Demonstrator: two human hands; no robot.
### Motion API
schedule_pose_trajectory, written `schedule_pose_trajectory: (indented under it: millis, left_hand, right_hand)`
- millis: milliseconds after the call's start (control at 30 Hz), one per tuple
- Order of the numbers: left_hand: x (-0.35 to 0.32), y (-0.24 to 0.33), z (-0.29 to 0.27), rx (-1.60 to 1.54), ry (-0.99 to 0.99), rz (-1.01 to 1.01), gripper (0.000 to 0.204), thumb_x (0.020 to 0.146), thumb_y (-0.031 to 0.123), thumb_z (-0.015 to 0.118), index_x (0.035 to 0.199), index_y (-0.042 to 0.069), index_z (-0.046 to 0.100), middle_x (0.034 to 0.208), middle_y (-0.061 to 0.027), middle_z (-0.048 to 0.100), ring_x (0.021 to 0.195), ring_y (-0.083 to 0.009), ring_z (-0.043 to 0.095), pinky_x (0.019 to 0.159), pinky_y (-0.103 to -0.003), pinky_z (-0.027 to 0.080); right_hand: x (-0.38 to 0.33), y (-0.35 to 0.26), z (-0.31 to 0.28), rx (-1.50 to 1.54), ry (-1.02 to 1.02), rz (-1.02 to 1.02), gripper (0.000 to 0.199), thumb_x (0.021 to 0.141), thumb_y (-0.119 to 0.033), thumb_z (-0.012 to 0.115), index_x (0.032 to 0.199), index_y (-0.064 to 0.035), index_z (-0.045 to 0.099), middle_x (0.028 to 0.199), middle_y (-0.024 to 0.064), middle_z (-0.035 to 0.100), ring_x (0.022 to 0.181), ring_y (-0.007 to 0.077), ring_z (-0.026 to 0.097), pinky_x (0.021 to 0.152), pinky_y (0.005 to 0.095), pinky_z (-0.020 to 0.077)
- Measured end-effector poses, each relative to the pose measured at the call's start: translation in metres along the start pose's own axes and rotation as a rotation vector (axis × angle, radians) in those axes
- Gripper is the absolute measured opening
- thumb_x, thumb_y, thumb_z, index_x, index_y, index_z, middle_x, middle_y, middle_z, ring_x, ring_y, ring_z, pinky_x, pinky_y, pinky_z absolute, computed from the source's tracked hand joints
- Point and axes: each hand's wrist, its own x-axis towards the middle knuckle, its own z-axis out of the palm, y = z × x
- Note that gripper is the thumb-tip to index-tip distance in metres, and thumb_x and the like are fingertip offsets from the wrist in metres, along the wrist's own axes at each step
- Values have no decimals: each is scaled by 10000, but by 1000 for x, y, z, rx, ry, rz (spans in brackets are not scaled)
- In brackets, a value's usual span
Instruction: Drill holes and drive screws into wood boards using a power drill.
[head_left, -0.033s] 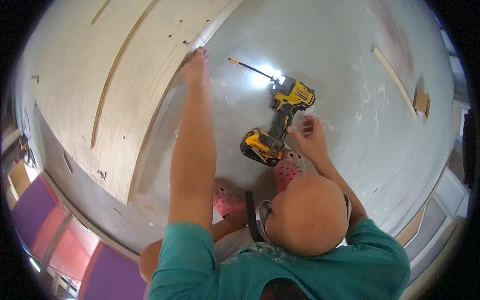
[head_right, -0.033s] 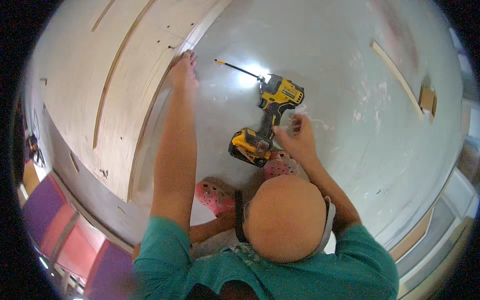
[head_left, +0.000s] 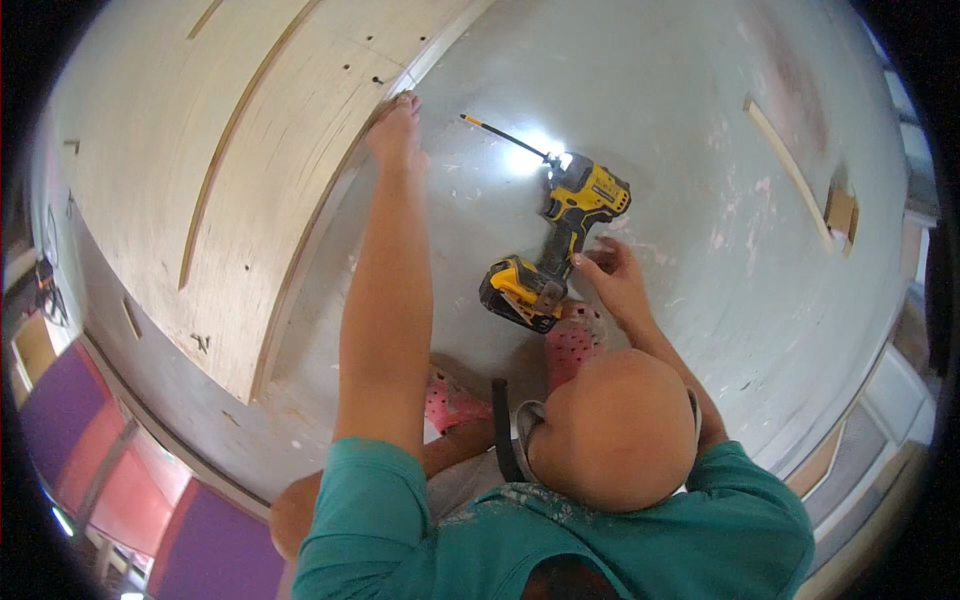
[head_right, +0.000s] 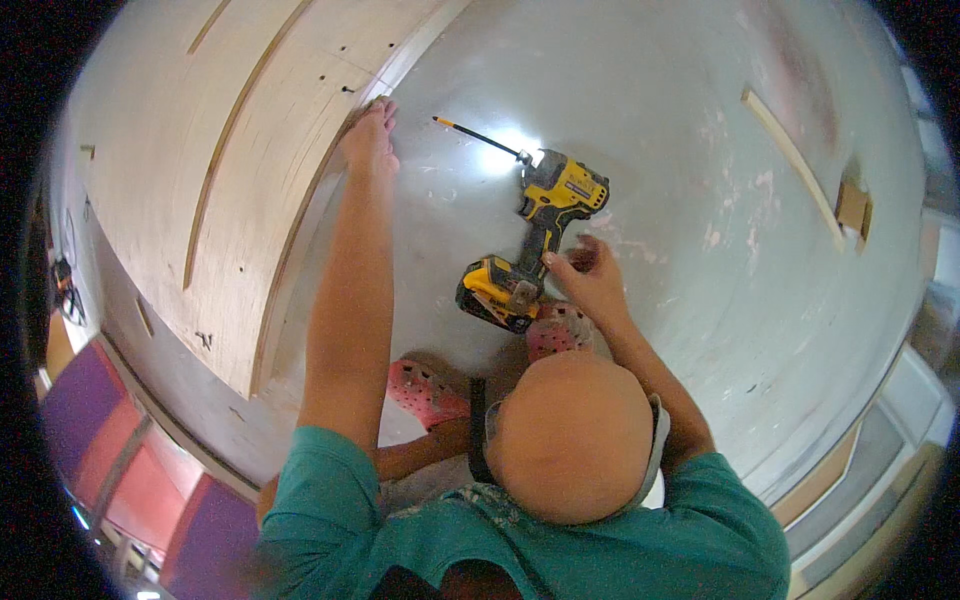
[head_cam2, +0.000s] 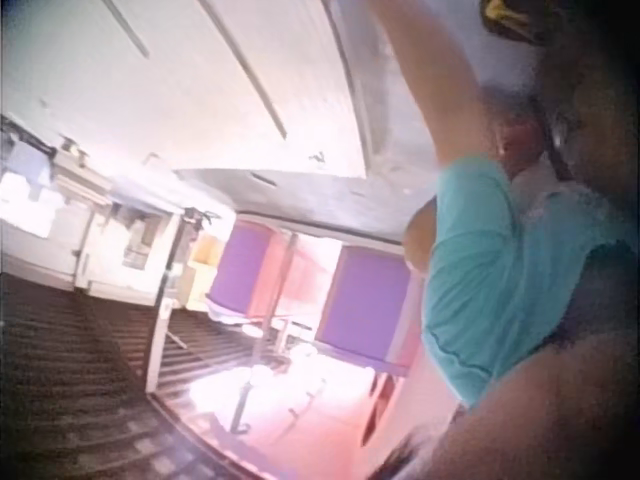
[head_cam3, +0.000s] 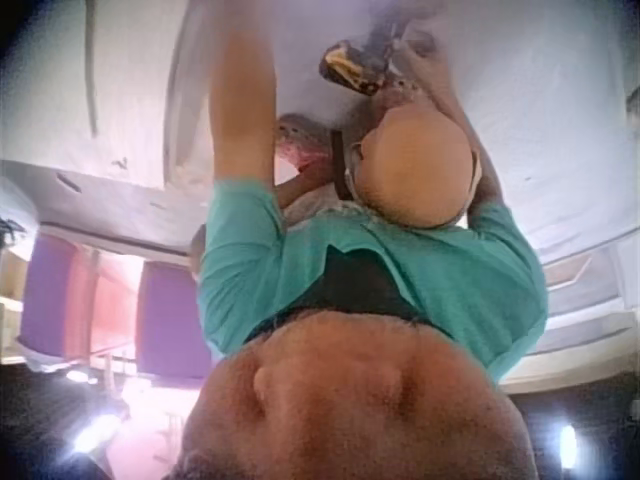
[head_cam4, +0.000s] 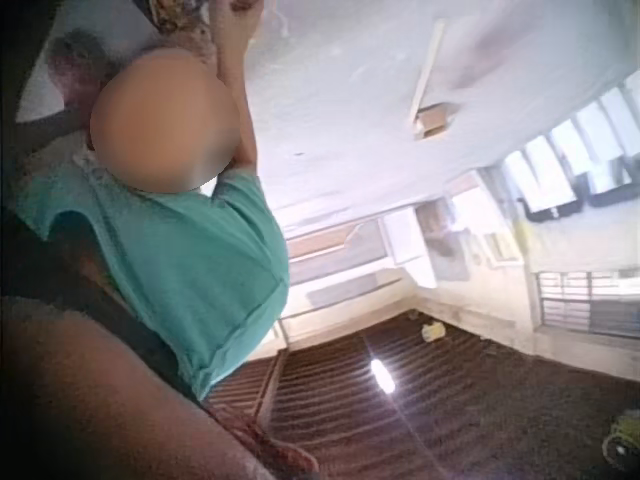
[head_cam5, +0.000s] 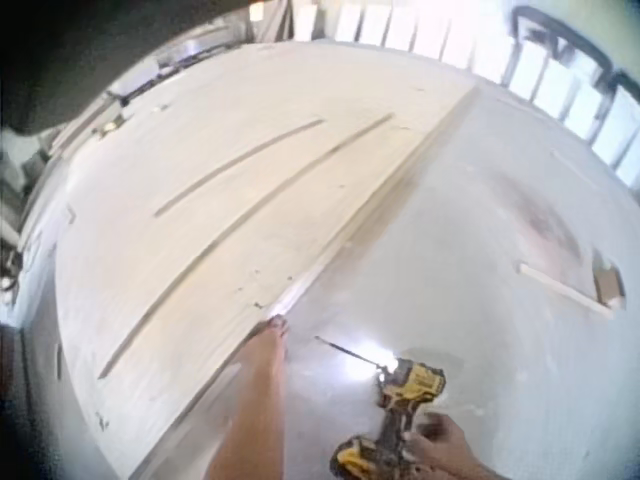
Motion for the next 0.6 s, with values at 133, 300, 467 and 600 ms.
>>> schedule_pose_trajectory:
  millis: [133,300,467,600]
  left_hand:
    - [8,-7,2,-120,-28,-80,252,811,181,580,1006,22,567,1057,-84,590,932,-158,585,866,-307,398]
    - [-2,-10,2,267,164,16,335,774,168,625,1030,-42,572,1022,-132,608,977,-227,555,823,-299,414]
    - [-13,6,4,29,147,-118,379,755,183,655,1029,-65,573,1109,-156,571,960,-225,554,821,-292,412]
    - [9,-19,-7,58,41,-79,337,792,280,595,1049,62,605,1142,-123,558,1049,-262,514,922,-380,336]
  right_hand:
    - [45,3,13,673,-254,320,229,757,-94,629,932,11,524,834,121,587,796,230,594,747,337,493]
    - [38,-48,22,480,-278,20,199,715,-22,616,889,31,533,747,113,592,685,226,608,631,346,520]
    - [30,-177,1,-72,-362,-336,262,633,-25,685,875,-5,586,756,62,618,597,155,584,581,292,496]
    - [-4,-282,43,-731,-233,-502,189,606,-84,669,759,-1,595,627,28,580,533,119,541,505,261,451]
